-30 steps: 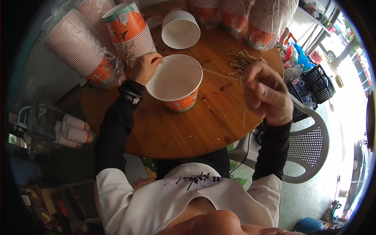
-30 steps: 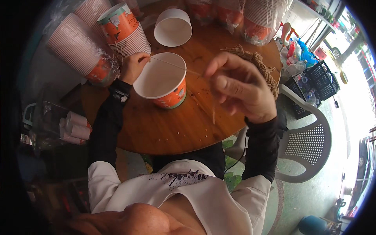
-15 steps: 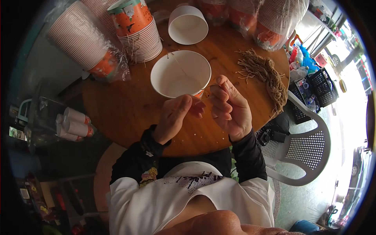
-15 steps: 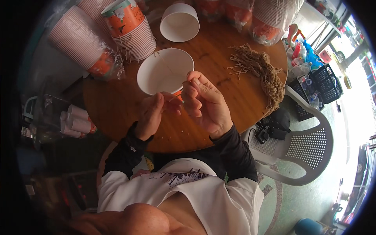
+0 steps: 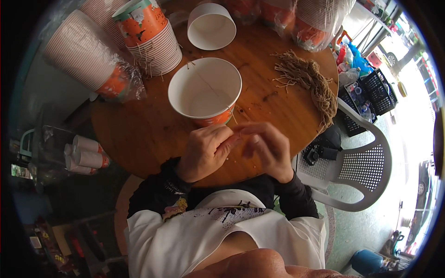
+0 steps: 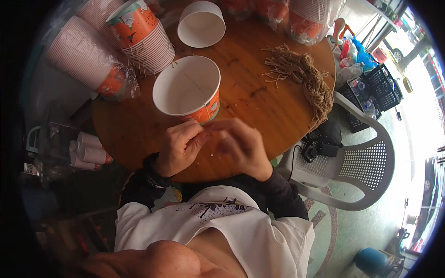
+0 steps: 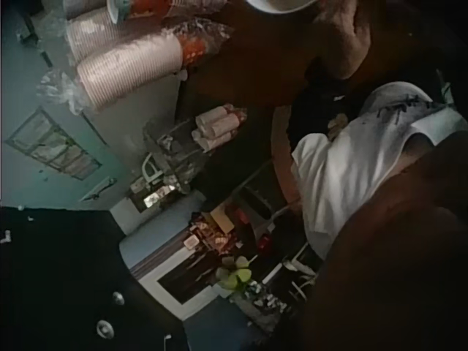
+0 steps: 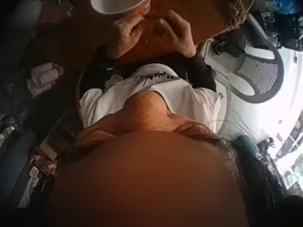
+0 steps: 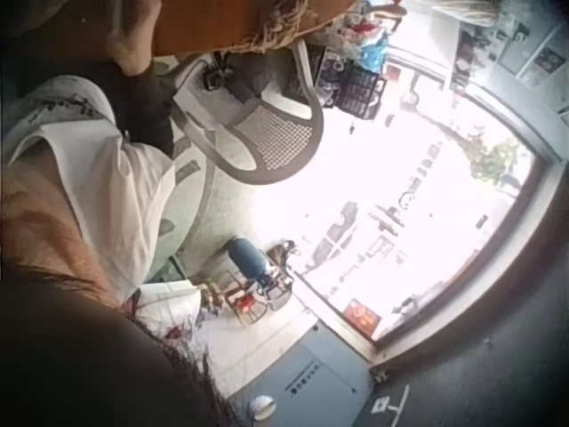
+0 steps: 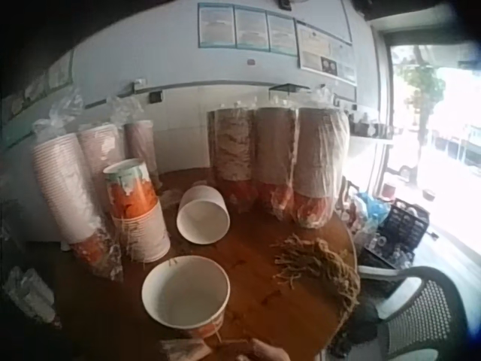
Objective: Manually threading and tying strings to paper cups for a manufacturing task.
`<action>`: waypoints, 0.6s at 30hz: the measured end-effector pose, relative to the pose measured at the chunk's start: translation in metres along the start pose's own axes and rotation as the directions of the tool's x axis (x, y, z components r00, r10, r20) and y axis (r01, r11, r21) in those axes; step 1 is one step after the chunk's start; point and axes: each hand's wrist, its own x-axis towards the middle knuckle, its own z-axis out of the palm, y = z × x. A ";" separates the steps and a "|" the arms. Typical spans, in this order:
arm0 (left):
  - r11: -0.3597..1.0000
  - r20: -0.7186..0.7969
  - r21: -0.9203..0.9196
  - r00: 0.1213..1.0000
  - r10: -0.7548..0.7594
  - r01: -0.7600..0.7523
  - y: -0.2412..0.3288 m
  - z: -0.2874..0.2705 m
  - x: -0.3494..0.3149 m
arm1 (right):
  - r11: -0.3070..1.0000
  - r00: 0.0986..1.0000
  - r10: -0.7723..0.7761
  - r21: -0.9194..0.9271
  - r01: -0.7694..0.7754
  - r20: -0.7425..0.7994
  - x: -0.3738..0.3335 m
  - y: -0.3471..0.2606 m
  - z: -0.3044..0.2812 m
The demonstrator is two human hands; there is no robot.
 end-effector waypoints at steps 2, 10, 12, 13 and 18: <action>0.999 0.026 -0.026 0.999 -0.034 0.035 0.002 -0.002 -0.002 | 0.991 0.993 0.065 0.107 -0.076 0.100 0.000 0.006 0.003; 0.988 0.077 -0.047 0.987 -0.140 0.144 0.001 0.003 -0.010 | 0.972 0.997 -0.041 -0.228 0.056 0.072 -0.002 0.025 -0.004; 0.989 0.068 0.005 0.986 -0.149 0.149 0.000 0.004 -0.011 | 0.924 0.989 -0.135 -0.354 0.146 0.056 -0.001 0.023 -0.004; 0.989 0.074 0.006 0.986 -0.150 0.150 0.001 0.006 -0.010 | 0.908 0.982 -0.178 -0.375 0.186 0.058 -0.001 0.022 -0.004; 0.986 -0.023 -0.087 0.989 -0.148 0.146 0.006 0.006 -0.007 | 0.855 0.956 -0.291 -0.436 0.281 0.044 0.000 0.017 -0.005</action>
